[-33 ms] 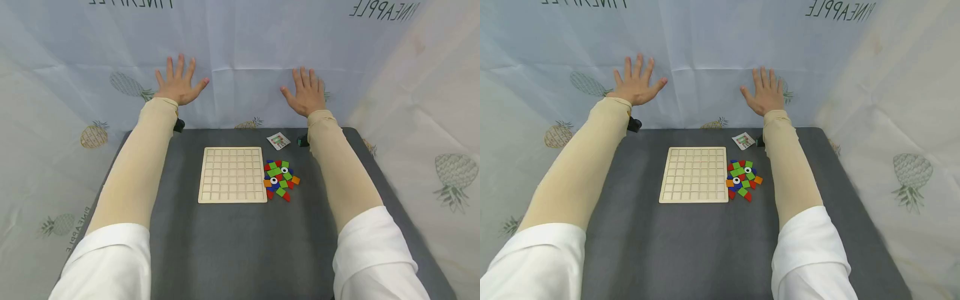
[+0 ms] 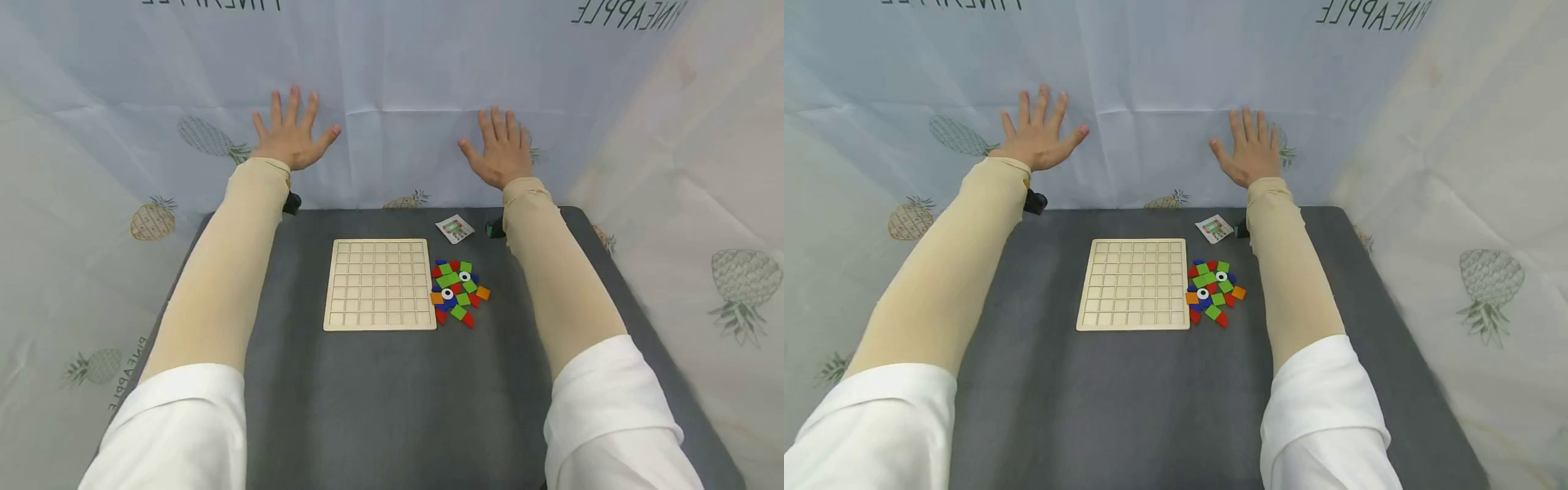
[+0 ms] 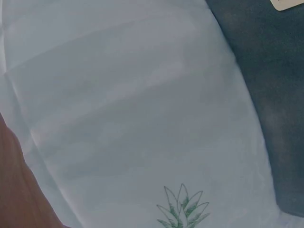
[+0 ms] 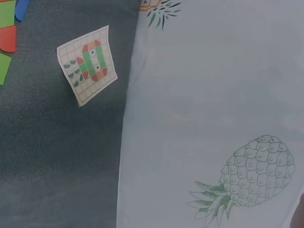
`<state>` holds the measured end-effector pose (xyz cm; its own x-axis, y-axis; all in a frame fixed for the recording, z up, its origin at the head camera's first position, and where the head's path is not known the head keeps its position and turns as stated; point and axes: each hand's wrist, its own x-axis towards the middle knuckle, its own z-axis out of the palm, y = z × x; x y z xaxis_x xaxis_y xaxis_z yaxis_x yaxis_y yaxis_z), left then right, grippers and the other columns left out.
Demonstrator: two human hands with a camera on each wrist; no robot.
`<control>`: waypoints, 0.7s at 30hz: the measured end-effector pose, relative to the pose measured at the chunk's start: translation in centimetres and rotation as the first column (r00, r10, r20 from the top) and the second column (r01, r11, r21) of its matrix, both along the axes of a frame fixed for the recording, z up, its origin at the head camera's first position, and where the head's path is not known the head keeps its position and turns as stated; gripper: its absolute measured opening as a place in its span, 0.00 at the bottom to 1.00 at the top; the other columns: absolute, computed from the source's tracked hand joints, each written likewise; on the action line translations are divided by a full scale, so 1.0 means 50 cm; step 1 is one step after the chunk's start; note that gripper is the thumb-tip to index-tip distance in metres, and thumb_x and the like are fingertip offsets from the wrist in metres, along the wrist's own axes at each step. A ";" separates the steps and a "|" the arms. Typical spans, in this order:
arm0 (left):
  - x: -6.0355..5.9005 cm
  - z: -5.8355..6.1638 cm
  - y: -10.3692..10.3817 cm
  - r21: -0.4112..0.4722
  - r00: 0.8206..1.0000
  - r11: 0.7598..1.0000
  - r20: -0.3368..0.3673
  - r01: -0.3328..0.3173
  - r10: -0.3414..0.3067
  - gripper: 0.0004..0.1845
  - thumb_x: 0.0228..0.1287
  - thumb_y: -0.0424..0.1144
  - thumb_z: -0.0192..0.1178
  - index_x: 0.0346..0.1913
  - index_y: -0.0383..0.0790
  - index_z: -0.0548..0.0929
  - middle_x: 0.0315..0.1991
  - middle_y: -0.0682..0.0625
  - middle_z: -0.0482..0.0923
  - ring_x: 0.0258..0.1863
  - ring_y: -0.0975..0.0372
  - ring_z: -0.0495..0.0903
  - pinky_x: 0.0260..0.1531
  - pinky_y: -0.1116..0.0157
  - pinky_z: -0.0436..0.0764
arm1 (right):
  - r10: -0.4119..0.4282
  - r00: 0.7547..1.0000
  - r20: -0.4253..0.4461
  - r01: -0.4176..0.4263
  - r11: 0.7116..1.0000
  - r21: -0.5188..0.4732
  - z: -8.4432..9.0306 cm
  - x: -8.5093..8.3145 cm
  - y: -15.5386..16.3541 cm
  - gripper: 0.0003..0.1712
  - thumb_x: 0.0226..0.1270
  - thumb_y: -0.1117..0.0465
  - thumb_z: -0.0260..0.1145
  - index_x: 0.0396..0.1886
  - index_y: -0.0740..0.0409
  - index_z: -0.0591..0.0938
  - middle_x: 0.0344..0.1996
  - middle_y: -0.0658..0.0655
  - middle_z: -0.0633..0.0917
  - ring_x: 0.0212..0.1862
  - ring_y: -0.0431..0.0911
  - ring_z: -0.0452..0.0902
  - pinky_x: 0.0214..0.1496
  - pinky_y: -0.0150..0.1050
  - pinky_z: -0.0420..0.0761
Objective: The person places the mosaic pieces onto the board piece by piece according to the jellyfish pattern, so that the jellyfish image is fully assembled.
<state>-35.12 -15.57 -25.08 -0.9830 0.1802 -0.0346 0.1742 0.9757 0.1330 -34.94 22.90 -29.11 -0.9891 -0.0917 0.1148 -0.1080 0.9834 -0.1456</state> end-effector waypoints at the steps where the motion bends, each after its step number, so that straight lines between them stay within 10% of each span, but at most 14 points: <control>1: -0.001 0.001 0.001 0.000 1.000 1.000 -0.001 0.006 -0.006 0.43 0.60 0.77 0.16 0.71 0.61 0.19 0.71 0.54 0.06 0.70 0.49 0.08 0.63 0.30 0.22 | -0.004 1.000 -0.001 0.004 1.000 -0.006 0.001 0.002 0.002 0.45 0.68 0.26 0.27 0.75 0.40 0.28 0.76 0.47 0.27 0.76 0.51 0.17 0.76 0.60 0.28; 9: 0.027 0.003 -0.021 0.014 0.994 0.997 -0.082 0.072 -0.071 0.43 0.62 0.76 0.18 0.72 0.60 0.20 0.72 0.55 0.10 0.71 0.52 0.10 0.65 0.37 0.17 | 0.080 0.995 0.059 -0.067 0.978 -0.199 0.016 0.040 0.011 0.39 0.74 0.39 0.40 0.77 0.52 0.51 0.77 0.58 0.48 0.78 0.57 0.35 0.77 0.60 0.40; 16: 0.123 -0.054 -0.065 0.078 0.984 0.988 -0.130 0.132 -0.121 0.43 0.64 0.75 0.25 0.74 0.60 0.26 0.74 0.58 0.14 0.73 0.53 0.13 0.66 0.37 0.18 | 0.222 0.958 0.183 -0.144 0.921 -0.362 -0.032 0.134 0.033 0.28 0.74 0.45 0.49 0.66 0.55 0.72 0.63 0.61 0.75 0.63 0.57 0.70 0.63 0.58 0.71; 21: 0.202 -0.110 -0.089 0.208 0.981 0.961 -0.096 0.185 -0.168 0.45 0.67 0.70 0.37 0.76 0.57 0.30 0.78 0.51 0.25 0.76 0.44 0.26 0.68 0.33 0.29 | 0.244 0.939 0.244 -0.124 0.897 -0.423 -0.093 0.195 0.033 0.23 0.74 0.48 0.53 0.61 0.54 0.75 0.56 0.60 0.79 0.57 0.54 0.73 0.58 0.54 0.75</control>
